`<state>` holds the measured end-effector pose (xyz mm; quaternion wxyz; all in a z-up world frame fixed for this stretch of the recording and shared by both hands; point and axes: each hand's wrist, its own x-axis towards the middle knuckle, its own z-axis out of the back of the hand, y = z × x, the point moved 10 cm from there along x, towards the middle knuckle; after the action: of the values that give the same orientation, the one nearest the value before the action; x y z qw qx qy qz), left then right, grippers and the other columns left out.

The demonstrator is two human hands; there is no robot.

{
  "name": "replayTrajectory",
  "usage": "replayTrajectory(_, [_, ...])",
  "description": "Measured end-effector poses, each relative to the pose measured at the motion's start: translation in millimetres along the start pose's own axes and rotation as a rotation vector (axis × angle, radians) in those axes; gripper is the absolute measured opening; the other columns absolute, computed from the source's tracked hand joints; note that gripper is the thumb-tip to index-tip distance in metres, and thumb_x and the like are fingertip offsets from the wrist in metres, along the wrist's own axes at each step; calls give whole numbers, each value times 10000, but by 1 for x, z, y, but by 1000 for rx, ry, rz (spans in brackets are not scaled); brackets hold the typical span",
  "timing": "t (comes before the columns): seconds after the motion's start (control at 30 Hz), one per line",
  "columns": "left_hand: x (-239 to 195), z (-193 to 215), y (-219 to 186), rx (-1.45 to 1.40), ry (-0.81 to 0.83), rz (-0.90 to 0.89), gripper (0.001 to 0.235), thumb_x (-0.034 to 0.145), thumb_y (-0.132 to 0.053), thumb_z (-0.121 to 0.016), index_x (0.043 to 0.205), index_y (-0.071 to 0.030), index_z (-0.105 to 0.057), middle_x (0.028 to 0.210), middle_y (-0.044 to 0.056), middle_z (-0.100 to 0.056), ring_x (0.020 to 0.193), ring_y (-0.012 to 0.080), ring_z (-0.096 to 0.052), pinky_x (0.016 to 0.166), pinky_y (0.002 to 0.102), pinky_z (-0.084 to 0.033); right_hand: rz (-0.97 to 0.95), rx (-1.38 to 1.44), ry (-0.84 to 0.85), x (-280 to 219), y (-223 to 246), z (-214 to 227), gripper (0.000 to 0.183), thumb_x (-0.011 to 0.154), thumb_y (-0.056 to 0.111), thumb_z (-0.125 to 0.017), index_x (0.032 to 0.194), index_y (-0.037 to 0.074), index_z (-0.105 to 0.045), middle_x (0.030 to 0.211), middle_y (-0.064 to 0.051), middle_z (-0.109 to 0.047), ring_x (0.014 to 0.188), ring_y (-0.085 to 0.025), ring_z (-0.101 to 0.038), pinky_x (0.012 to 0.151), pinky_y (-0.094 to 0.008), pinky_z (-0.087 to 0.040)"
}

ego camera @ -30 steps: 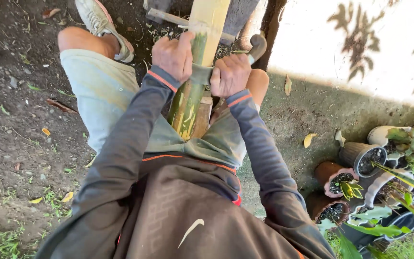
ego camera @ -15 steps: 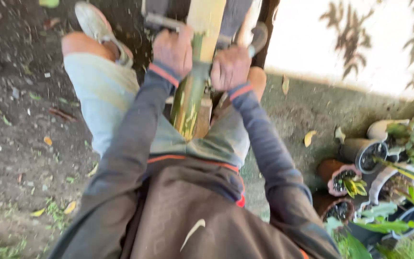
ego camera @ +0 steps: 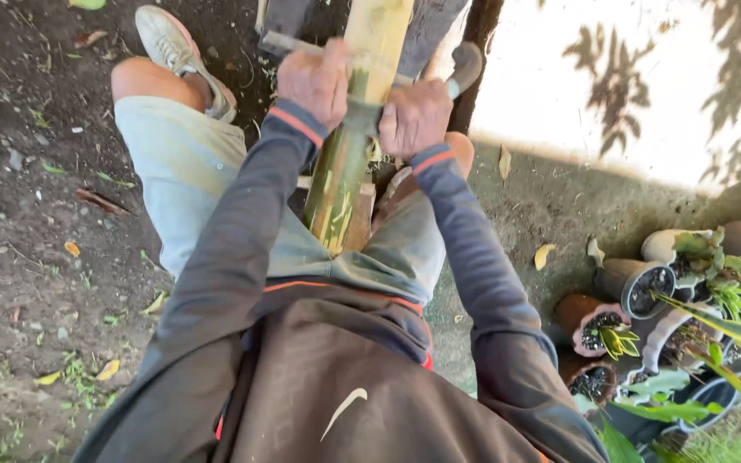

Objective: Scraping and shaping a bamboo pole using a curved hand blade.

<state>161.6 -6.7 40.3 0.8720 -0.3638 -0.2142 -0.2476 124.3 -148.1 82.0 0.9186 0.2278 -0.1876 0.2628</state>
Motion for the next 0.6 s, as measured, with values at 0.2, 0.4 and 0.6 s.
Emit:
replayTrajectory(0.2, [-18, -5, 7, -109, 152, 125, 140, 1008, -67, -573, 1145, -57, -603, 674, 93, -597, 605, 319, -578, 660, 450, -425, -69, -41, 88, -15, 15, -4, 209, 850, 177, -586, 686, 80, -502, 658, -106, -498, 659, -319, -521, 712, -446, -379])
replayTrajectory(0.4, [21, -20, 10, -48, 14, -56, 101, 991, -107, -600, 1071, -97, -541, 742, 107, -603, 709, 332, -593, 695, 450, -428, -70, -168, 22, 3, -25, -4, 210, 877, 187, -594, 693, 109, -530, 640, -89, -485, 615, -288, -485, 701, -446, -373])
replayTrajectory(0.6, [-23, 6, -1, -92, 51, 25, 143, 998, -78, -573, 1138, -54, -555, 696, 111, -575, 649, 338, -558, 692, 471, -428, -100, -107, 34, -15, 20, 2, 195, 850, 177, -595, 688, 90, -532, 640, -105, -480, 613, -305, -475, 686, -452, -360])
